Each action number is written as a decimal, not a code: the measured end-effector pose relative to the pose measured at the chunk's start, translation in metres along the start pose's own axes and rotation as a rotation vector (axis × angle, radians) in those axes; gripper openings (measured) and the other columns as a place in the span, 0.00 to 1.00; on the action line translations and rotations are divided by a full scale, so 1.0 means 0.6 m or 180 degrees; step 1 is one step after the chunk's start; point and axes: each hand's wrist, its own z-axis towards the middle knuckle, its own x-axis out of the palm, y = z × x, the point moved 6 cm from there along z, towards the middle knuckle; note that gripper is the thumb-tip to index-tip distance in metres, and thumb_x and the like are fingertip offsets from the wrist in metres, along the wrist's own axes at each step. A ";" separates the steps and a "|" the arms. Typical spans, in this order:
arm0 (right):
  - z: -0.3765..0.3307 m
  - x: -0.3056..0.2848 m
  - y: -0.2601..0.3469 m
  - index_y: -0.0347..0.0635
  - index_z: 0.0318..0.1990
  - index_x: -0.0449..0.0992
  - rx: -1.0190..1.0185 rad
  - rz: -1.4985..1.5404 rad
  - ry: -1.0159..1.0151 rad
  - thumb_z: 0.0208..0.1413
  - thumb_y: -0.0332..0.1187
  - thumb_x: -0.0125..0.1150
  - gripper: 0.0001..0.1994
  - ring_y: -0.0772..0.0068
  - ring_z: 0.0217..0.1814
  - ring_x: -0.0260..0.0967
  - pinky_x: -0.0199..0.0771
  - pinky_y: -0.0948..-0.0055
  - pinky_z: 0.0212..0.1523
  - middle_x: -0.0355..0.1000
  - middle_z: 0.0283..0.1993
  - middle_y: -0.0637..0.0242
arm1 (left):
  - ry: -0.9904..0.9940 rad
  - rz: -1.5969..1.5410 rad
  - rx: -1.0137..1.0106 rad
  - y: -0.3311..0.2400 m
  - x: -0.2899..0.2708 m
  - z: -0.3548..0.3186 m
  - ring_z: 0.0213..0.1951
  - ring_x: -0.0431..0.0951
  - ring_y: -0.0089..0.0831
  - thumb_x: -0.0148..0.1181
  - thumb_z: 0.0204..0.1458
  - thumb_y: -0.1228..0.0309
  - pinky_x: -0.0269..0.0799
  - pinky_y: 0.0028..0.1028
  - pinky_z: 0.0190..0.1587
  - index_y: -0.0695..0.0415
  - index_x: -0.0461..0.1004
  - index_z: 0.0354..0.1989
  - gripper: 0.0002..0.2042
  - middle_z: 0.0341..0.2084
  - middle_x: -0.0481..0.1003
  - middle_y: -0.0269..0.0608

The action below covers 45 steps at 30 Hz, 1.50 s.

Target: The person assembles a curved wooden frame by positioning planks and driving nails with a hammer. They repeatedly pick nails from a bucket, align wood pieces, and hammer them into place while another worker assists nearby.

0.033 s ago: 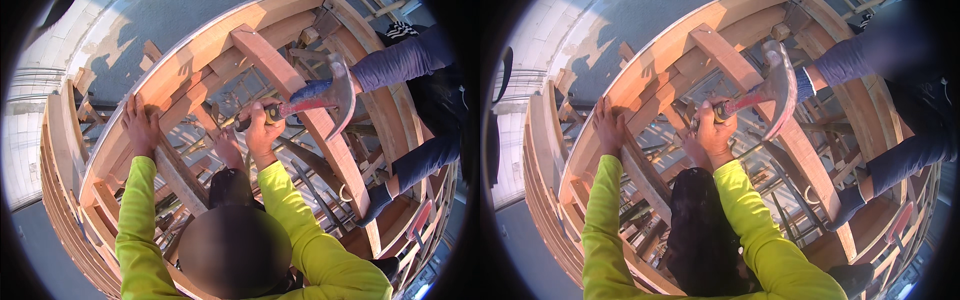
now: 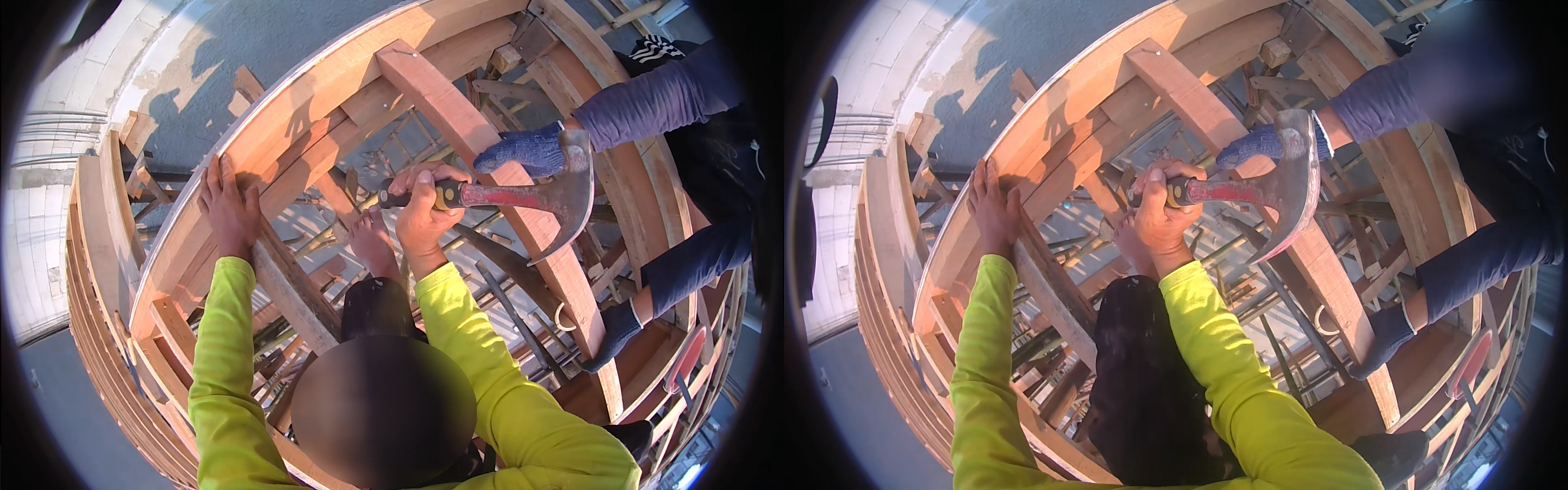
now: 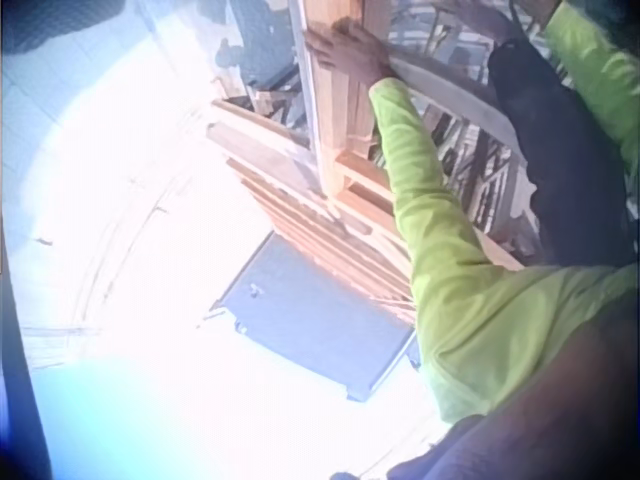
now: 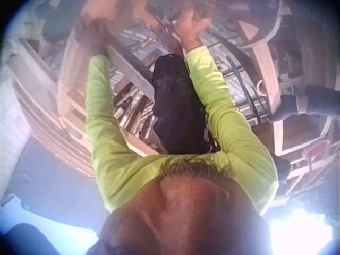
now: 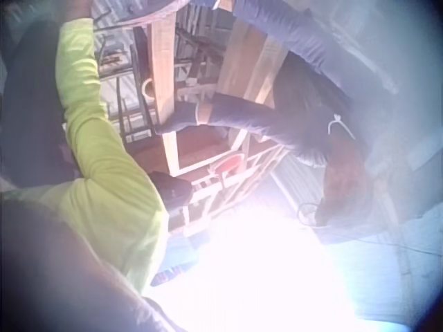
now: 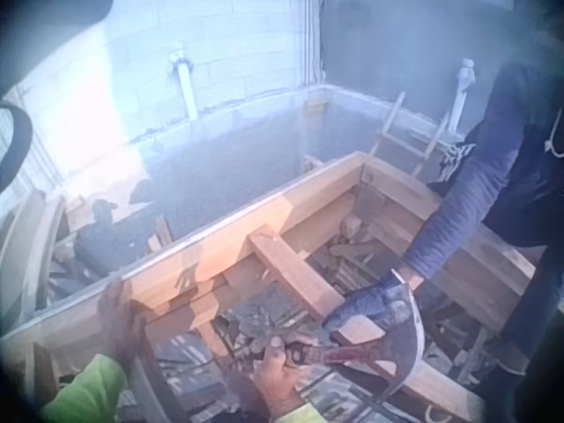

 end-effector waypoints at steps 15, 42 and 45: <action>0.043 0.024 -0.064 0.41 0.37 0.62 0.1593 -0.0290 0.0196 0.63 0.30 0.55 0.08 0.75 0.14 0.60 0.65 0.68 0.13 0.62 0.22 0.69 | -0.0074 0.0033 -0.0097 0.001 0.001 0.013 0.71 0.53 0.50 0.59 0.51 0.66 0.44 0.50 0.70 0.55 0.60 0.71 0.35 0.71 0.56 0.47; 0.066 0.034 -0.071 0.41 0.37 0.61 0.0846 -0.0097 0.0273 0.71 0.44 0.47 0.15 0.78 0.17 0.62 0.66 0.73 0.17 0.64 0.24 0.66 | -0.0211 -0.0123 0.0080 -0.013 0.002 0.028 0.71 0.54 0.49 0.58 0.51 0.67 0.45 0.48 0.70 0.53 0.61 0.71 0.34 0.71 0.57 0.46; 0.047 0.039 -0.041 0.41 0.38 0.61 0.1358 -0.0408 0.0471 0.71 0.43 0.48 0.14 0.80 0.18 0.61 0.65 0.75 0.18 0.63 0.24 0.67 | -0.0192 -0.0057 -0.0028 0.008 -0.001 0.016 0.71 0.54 0.49 0.58 0.51 0.66 0.45 0.48 0.71 0.53 0.61 0.70 0.34 0.71 0.57 0.46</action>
